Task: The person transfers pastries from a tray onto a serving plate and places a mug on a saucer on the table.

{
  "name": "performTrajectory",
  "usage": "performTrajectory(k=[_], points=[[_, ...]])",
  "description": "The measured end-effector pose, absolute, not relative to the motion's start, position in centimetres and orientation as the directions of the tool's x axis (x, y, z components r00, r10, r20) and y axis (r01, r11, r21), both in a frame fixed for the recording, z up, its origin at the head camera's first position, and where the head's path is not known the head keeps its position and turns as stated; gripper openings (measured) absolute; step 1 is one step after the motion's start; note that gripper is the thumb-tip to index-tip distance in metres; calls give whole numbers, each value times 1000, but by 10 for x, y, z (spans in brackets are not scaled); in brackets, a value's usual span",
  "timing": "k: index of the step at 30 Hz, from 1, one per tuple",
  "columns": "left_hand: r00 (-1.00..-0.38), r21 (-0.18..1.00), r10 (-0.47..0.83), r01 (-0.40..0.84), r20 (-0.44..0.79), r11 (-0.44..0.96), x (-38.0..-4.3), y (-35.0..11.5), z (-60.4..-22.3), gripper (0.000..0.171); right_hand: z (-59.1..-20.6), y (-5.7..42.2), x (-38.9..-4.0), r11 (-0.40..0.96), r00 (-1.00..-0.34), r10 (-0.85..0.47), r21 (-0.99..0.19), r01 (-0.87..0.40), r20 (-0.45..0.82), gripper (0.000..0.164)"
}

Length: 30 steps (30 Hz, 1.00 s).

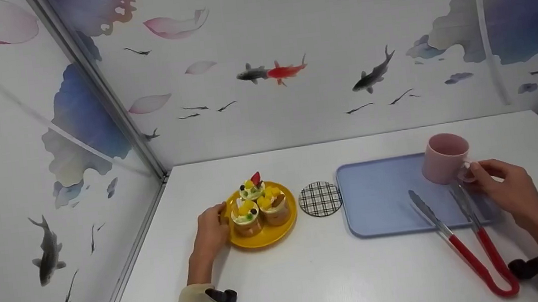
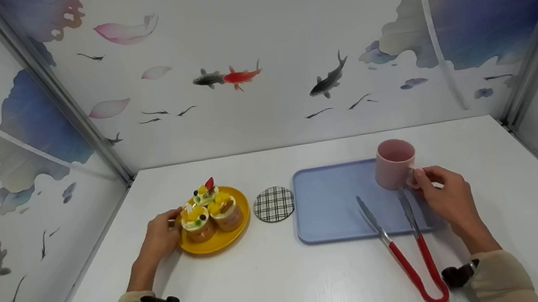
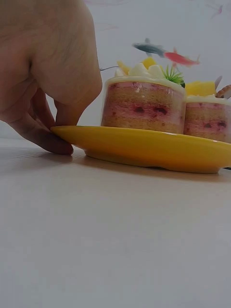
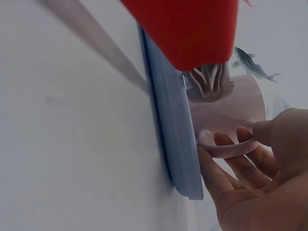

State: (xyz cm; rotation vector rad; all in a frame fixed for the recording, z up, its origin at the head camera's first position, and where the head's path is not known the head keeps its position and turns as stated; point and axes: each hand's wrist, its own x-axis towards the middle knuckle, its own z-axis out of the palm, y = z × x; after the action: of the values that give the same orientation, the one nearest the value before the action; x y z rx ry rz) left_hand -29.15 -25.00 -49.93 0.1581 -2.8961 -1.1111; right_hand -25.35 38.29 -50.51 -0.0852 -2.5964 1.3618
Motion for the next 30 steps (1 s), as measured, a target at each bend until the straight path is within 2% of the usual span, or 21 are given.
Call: performTrajectory(k=[8,17,30], points=[[-994,651,-107,-86,-7,754,-292,-249,-497,52,-507,378,-254,579,-979,158,-815,-16,132,67],[-992,651,-123,-111,-28,751,-293,-249,-498,53,-510,378,-253,548,-976,155,-836,-43,151,66],[-994,652,-106,-87,-10,753,-292,-251,-499,52,-508,382,-254,515,-968,181,-856,-56,172,62]])
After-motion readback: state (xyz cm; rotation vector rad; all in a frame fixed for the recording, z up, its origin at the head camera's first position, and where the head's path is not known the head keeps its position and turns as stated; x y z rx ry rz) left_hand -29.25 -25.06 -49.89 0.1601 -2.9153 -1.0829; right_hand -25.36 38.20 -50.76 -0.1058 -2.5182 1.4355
